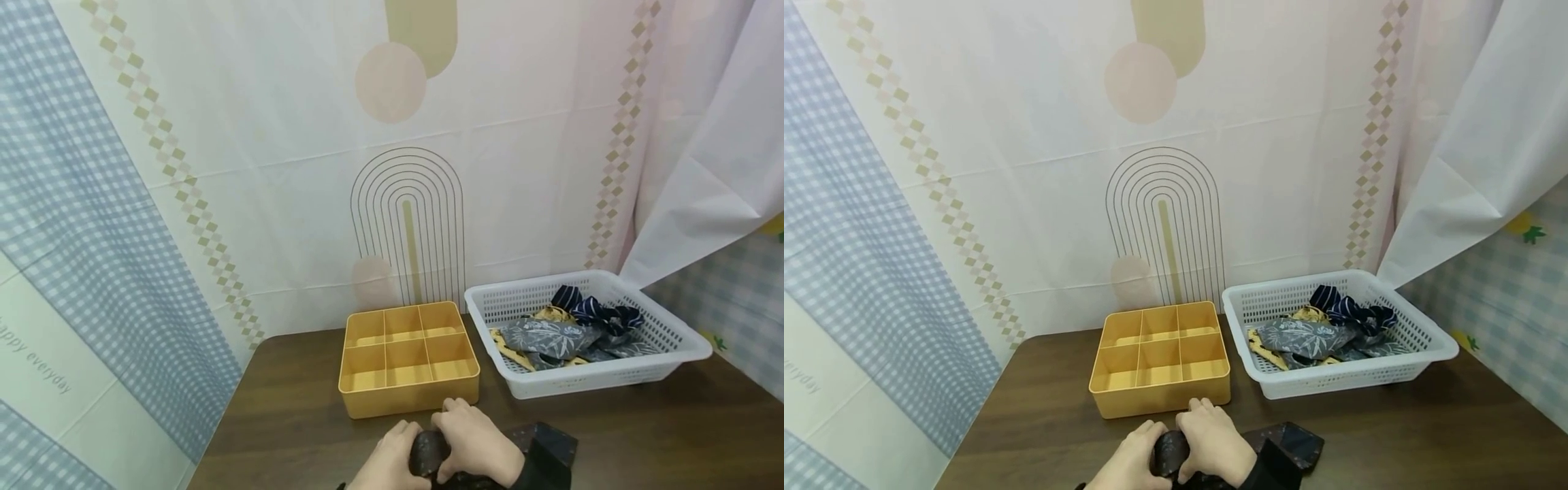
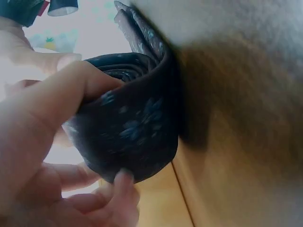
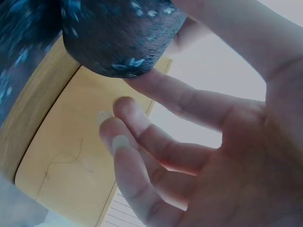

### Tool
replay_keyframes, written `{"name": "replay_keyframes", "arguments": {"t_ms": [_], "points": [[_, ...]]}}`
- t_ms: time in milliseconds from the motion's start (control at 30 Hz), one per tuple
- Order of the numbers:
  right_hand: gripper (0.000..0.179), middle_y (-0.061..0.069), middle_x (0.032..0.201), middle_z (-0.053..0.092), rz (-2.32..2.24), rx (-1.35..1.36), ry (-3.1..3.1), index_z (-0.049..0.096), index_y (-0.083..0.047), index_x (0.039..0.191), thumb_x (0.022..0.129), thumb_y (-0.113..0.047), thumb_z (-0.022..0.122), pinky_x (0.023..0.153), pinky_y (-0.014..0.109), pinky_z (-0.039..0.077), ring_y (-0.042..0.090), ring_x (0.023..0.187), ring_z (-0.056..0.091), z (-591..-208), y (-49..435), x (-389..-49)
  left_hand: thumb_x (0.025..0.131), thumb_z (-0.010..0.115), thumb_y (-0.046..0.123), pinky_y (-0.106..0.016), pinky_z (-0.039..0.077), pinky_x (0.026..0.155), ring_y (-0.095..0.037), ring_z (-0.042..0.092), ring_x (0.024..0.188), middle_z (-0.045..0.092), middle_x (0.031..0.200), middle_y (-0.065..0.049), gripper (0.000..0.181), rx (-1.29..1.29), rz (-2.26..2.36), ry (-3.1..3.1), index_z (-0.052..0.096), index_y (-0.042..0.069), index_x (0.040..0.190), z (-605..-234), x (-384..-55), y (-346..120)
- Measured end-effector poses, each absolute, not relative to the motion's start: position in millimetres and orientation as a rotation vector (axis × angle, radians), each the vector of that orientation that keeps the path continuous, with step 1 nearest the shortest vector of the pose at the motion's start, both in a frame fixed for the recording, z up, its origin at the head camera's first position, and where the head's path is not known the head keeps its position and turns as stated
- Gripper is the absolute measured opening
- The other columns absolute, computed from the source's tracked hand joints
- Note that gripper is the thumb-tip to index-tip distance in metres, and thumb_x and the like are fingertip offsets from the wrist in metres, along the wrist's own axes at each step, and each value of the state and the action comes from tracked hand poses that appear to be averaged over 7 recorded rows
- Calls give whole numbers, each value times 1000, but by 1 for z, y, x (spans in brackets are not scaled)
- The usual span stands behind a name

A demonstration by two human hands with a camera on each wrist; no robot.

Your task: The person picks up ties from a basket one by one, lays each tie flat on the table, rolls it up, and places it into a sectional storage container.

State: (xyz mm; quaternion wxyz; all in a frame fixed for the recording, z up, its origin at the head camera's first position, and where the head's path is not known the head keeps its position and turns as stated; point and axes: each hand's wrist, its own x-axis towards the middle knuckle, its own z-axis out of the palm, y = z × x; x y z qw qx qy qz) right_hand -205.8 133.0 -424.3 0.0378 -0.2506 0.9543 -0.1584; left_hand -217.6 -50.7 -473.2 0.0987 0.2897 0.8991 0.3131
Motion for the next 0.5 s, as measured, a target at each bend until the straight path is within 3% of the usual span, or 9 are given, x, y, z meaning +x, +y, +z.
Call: {"name": "replay_keyframes", "arguments": {"t_ms": [167, 500], "points": [[44, -5, 74, 56, -529, -601, 2873, 65, -15, 83, 51, -25, 93, 61, 28, 42, 12, 67, 51, -425, 132, -209, 66, 82, 28, -25, 46, 72, -6, 46, 88, 52, 97, 5, 52, 851, 859, 2695, 57, 11, 108, -474, -215, -47], [47, 1, 76, 61, -525, -351, 2781, 64, -12, 85, 49, -10, 94, 64, 37, 53, 20, 68, 60, -430, 130, -211, 65, 85, 23, -20, 43, 72, 0, 48, 83, 55, 91, 13, 48, 926, 1131, 2542, 53, 17, 101, -489, -221, -48]]}}
